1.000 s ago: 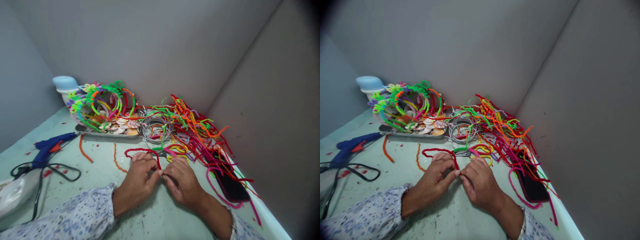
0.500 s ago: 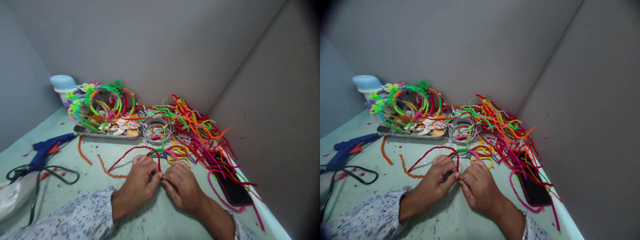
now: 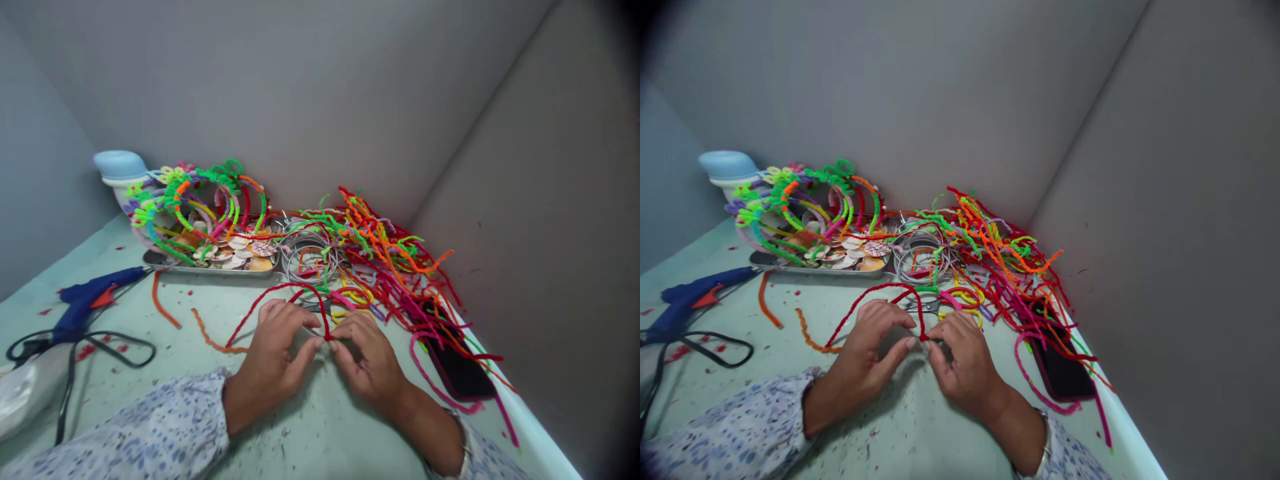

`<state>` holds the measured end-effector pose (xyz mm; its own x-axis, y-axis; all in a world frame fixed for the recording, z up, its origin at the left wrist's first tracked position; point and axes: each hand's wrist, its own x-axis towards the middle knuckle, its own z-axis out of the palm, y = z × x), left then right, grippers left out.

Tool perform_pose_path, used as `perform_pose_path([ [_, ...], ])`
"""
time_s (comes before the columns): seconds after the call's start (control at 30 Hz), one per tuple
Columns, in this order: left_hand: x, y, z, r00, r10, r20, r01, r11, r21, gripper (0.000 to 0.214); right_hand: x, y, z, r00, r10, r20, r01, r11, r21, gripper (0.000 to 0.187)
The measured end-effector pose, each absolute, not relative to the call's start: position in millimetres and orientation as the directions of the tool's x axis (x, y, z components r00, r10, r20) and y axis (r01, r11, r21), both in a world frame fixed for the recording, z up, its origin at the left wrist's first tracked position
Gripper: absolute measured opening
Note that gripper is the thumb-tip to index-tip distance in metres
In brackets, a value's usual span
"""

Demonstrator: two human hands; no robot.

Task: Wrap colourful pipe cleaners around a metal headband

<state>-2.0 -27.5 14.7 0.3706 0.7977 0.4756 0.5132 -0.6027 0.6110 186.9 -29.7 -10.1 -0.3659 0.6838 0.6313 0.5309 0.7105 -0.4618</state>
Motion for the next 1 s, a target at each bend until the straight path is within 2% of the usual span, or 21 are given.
perform_pose_path([
  [0.2, -3.0, -26.6, 16.9, 0.451, 0.702, 0.551, 0.53, -0.707, 0.467, 0.012, 185.3, -29.1, -10.6, -0.347, 0.675, 0.651, 0.535, 0.713, -0.454, 0.009],
  [0.33, -3.0, -24.9, 16.1, 0.445, 0.674, 0.59, 0.547, -0.726, 0.417, 0.012, 185.1, -28.8, -10.3, -0.345, 0.667, 0.661, 0.525, 0.72, -0.453, 0.01],
  [0.67, -6.9, -21.9, 12.2, 0.44, 0.636, 0.634, 0.55, -0.749, 0.369, 0.016, 186.5, -29.4, -8.0, -0.374, 0.661, 0.65, 0.483, 0.737, -0.472, 0.014],
  [1.0, -4.4, -23.0, 10.7, 0.456, 0.644, 0.614, 0.542, -0.748, 0.383, 0.015, 187.4, -29.7, -11.6, -0.372, 0.644, 0.668, 0.486, 0.748, -0.451, 0.02],
])
